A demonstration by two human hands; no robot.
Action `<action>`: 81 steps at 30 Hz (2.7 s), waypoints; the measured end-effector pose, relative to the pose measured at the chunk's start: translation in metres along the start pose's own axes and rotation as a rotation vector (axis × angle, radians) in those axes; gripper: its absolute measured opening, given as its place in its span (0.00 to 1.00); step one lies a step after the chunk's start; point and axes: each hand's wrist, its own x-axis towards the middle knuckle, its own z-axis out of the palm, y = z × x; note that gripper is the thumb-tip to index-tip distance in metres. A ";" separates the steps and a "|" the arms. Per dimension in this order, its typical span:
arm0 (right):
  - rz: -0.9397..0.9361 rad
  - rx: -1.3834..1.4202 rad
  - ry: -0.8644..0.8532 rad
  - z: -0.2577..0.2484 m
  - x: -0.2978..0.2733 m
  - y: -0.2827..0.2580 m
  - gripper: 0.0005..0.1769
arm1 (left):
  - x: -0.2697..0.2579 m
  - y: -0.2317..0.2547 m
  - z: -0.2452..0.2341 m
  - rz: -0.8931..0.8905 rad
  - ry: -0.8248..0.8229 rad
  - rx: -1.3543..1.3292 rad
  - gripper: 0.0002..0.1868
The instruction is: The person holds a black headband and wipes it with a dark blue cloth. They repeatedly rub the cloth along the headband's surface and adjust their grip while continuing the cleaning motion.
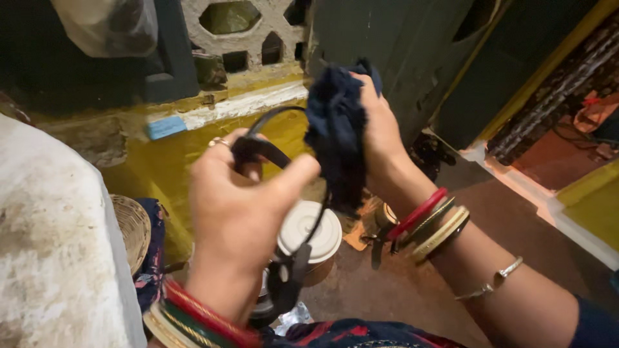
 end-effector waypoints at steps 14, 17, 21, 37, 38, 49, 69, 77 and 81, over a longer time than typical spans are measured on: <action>-0.520 -0.833 -0.045 0.030 0.000 0.018 0.19 | 0.008 -0.004 0.026 -0.178 0.224 -0.316 0.12; -0.500 -0.790 0.021 0.022 0.008 0.023 0.17 | 0.007 -0.005 0.026 -0.072 0.208 -0.203 0.14; -0.463 -0.493 -0.004 0.016 0.036 0.019 0.13 | -0.002 0.003 0.017 0.061 0.159 0.065 0.15; -0.412 -0.878 0.039 0.040 -0.023 0.024 0.24 | 0.010 -0.011 0.019 -0.228 0.160 -0.273 0.13; -0.440 -0.846 0.068 0.040 -0.018 0.025 0.23 | 0.009 -0.009 0.019 -0.141 0.163 -0.139 0.14; 0.339 0.177 0.017 -0.055 0.043 0.026 0.21 | 0.001 0.011 -0.012 0.024 -0.138 0.299 0.20; 0.402 0.299 -0.453 0.006 -0.038 -0.020 0.19 | 0.032 0.001 -0.050 -0.141 -0.163 -0.217 0.11; 0.572 0.947 -0.773 -0.008 -0.070 -0.004 0.17 | 0.074 0.012 -0.070 -0.033 -0.643 -0.241 0.11; 0.534 1.059 -0.803 -0.003 -0.057 -0.015 0.23 | 0.064 0.012 -0.060 -0.089 -0.553 -0.367 0.13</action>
